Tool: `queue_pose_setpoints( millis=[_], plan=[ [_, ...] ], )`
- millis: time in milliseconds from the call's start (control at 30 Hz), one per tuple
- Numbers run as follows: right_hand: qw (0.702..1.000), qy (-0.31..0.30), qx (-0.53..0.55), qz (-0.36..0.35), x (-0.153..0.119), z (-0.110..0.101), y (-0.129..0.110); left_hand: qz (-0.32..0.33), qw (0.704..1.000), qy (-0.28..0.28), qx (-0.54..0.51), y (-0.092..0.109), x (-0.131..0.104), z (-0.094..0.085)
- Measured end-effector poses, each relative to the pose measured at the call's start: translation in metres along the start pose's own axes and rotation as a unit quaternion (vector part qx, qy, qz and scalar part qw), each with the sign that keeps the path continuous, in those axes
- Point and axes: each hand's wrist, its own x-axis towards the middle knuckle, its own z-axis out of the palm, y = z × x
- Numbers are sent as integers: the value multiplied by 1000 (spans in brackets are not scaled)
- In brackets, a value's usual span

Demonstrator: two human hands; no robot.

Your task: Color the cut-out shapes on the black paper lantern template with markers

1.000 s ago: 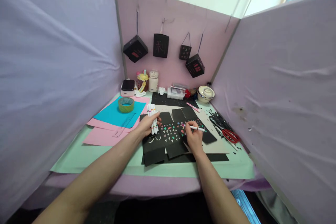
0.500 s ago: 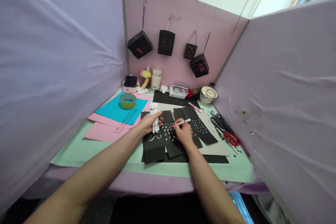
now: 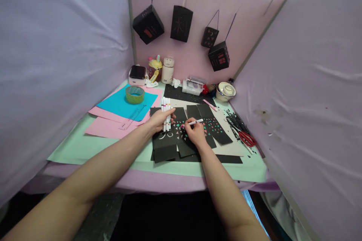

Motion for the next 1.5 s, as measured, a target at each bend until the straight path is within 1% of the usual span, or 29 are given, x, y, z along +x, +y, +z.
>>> queue_pose_setpoints(
  millis=[167,433,700,900,1167,1500],
  plan=[
    [1000,-1,-12,5,0,0,-1,6,1000,-7,1,-2,3,-1],
    [1000,-19,9,5,0,-2,-2,6,1000,-6,1,-1,1,1],
    [1000,-21,8,13,0,-1,-1,10,1000,-9,10,-2,3,0],
    [1000,-10,4,17,0,0,2,8,1000,-8,9,-2,2,1],
    [1000,-6,-4,11,1,0,2,12,1000,-9,13,-2,2,1],
    [1000,-16,7,11,0,-1,1,13,1000,-11,18,-3,2,1]
  ],
)
